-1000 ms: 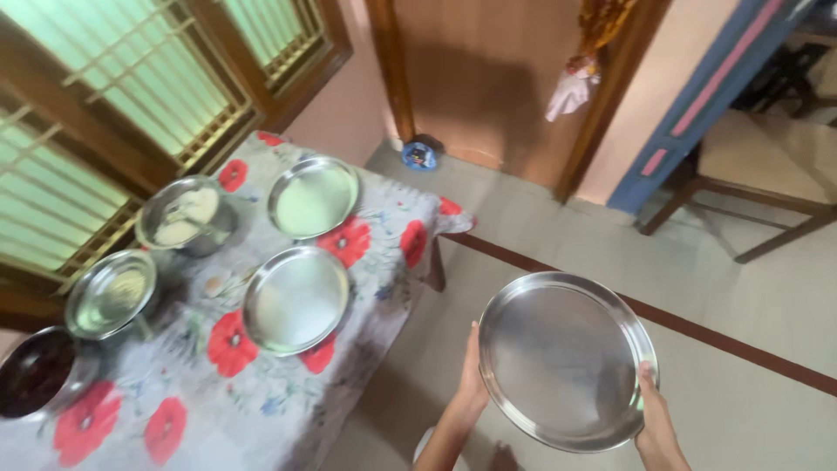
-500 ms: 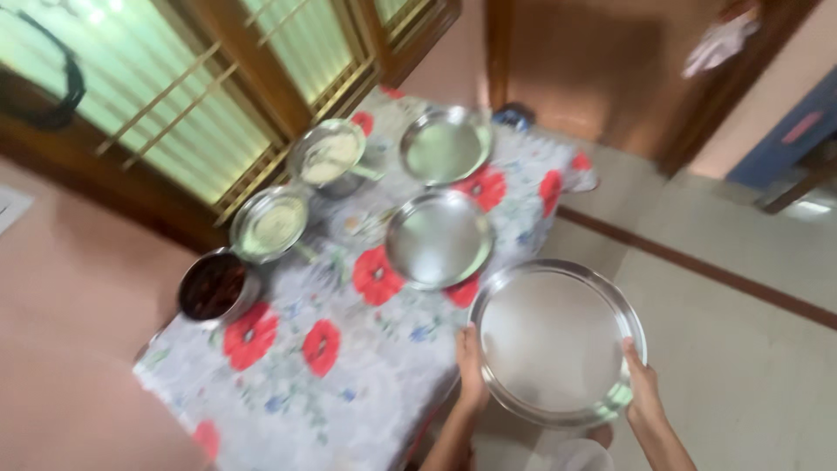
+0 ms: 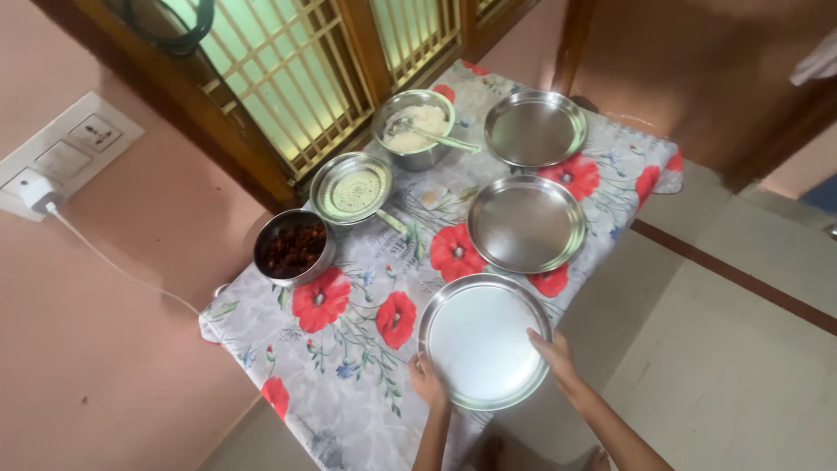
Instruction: The person picks up metal plates from a drying rack and carries them to a table, where they place the plates one by one next to bowls containing food.
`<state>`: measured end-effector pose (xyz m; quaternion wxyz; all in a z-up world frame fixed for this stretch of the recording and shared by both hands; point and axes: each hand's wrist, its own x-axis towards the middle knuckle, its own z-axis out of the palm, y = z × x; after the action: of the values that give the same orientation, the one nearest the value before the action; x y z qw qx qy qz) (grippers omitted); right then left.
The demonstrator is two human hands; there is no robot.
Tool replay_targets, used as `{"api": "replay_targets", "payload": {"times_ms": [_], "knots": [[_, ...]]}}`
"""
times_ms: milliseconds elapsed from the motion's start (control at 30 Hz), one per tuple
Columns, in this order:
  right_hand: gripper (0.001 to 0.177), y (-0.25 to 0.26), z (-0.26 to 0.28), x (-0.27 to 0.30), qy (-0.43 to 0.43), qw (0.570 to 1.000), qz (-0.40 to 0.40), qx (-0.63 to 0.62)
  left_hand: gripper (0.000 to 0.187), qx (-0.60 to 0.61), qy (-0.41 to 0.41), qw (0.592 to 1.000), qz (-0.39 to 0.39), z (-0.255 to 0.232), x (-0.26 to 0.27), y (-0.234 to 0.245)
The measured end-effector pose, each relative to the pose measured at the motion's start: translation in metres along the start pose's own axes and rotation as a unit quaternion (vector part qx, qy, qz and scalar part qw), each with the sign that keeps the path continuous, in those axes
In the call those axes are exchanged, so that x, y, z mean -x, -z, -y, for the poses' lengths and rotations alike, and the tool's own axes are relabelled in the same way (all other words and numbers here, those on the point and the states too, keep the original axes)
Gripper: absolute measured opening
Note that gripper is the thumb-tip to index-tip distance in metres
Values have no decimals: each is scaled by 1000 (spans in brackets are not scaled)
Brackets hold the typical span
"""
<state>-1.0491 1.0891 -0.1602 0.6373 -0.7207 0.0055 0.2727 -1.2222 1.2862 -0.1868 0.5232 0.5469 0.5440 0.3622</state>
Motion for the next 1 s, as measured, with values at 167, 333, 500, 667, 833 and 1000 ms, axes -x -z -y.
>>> {"api": "replay_targets", "payload": {"times_ms": [167,333,500,667,833,1000], "knots": [[61,-38,-2,-17,-9,996,46,74,47,-20,47,997,-51,8,-26,21],[64,-55,-5,-21,-69,991,60,97,50,-4,-52,998,-39,10,-43,27],[66,-59,-4,-18,-123,984,53,113,59,-41,5,999,-29,7,-56,22],[70,-58,1,-18,-171,981,62,69,68,-192,95,976,-40,1,-67,15],[77,-67,2,-18,-197,980,10,-20,67,174,215,960,42,-2,-72,17],[92,-71,0,-17,-185,980,-23,-74,67,237,254,932,106,-3,-73,20]]}}
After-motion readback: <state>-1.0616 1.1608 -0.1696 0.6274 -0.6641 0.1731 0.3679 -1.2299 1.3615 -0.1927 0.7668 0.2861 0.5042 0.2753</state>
